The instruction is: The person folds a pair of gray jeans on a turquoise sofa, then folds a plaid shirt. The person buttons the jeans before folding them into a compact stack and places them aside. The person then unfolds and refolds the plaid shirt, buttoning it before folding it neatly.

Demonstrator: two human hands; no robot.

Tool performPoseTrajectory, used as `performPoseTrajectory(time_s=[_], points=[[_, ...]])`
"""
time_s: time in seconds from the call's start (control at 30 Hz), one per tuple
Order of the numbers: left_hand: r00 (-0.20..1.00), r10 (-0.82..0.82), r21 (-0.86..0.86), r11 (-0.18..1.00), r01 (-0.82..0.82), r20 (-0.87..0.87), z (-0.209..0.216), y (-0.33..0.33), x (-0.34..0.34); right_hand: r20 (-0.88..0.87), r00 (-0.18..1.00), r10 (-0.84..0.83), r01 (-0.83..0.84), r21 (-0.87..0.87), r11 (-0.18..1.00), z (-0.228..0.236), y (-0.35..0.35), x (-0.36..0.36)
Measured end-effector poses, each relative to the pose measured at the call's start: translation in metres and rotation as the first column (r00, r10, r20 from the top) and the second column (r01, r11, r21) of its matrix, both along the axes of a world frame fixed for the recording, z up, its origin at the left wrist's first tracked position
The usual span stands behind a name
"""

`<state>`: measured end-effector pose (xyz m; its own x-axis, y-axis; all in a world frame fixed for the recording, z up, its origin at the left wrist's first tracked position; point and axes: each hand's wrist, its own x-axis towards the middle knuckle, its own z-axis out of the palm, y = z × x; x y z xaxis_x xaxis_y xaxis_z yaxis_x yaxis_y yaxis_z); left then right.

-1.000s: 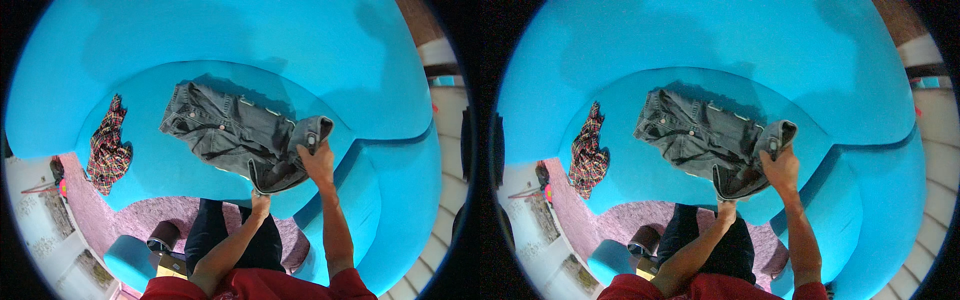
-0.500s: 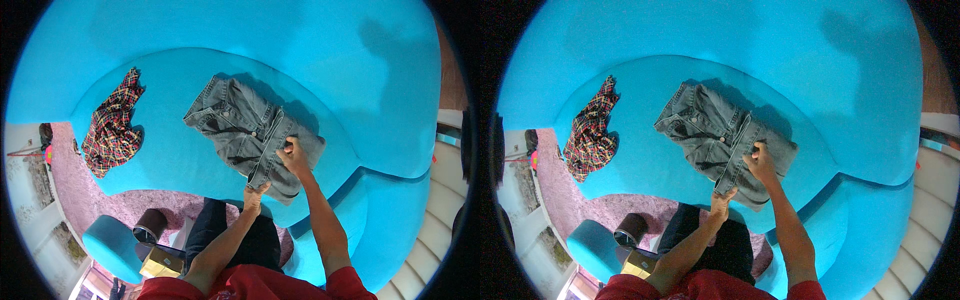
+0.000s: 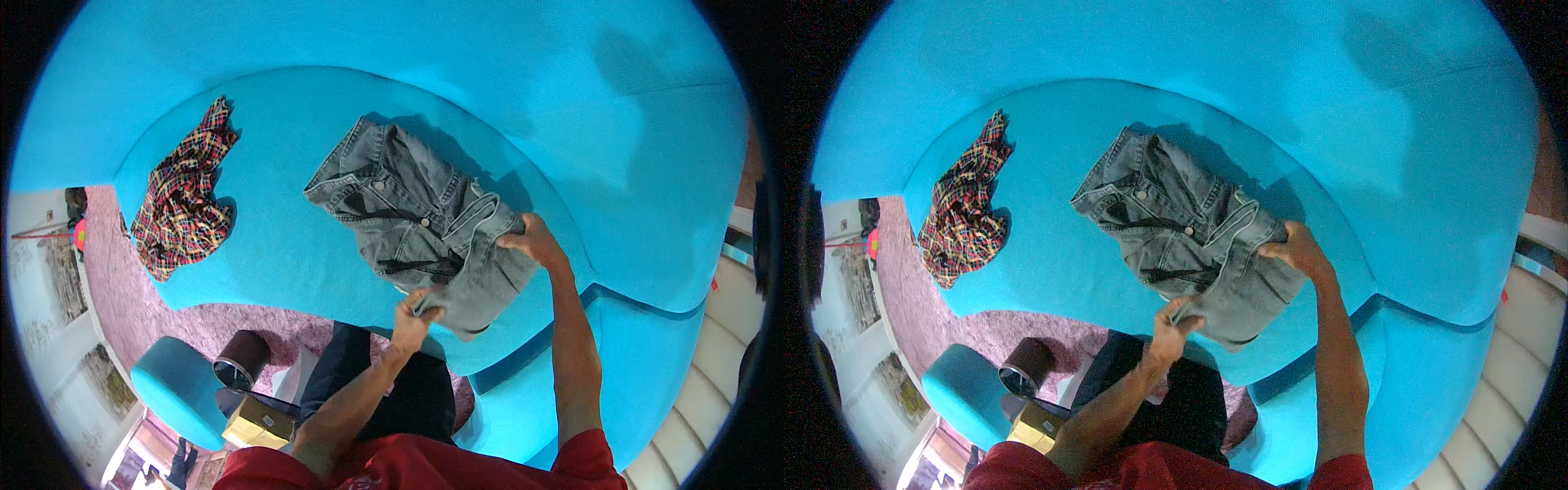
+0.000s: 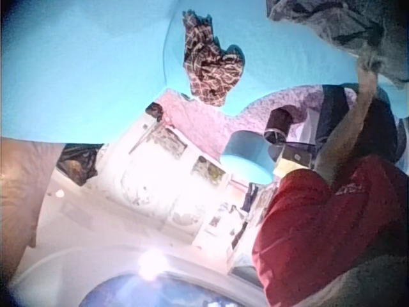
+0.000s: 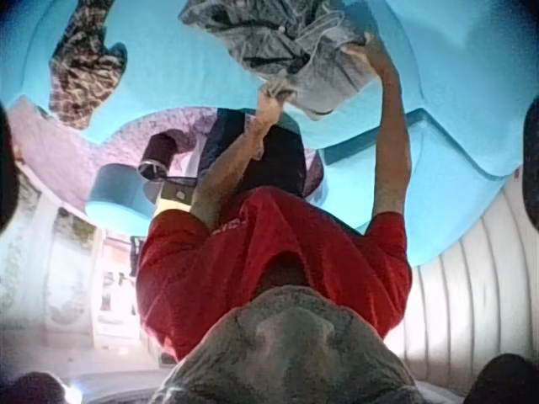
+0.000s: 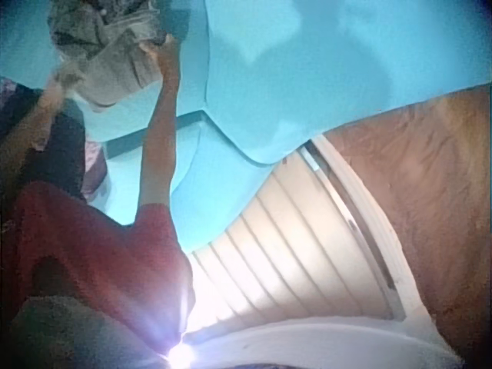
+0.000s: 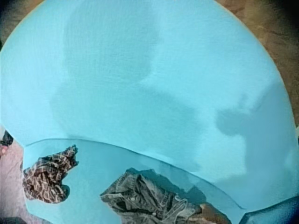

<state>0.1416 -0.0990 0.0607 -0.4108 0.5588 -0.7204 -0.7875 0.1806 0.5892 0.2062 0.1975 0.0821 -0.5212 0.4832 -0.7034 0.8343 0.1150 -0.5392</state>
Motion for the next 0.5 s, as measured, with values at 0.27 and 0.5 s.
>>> performPoseTrajectory(time_s=[0.27,0.5], points=[[0.981,0.129,-0.226,0.969,-0.094,0.145,-0.047,0.011,-0.009,0.37,0.921,0.12,-0.216,0.231,0.949,-0.055,-0.01,-0.009],[0.987,0.133,-0.196,0.974,-0.113,0.092,-0.059,0.009,0.015,0.263,0.955,0.138,-0.193,0.197,0.961,-0.062,-0.005,0.008]])
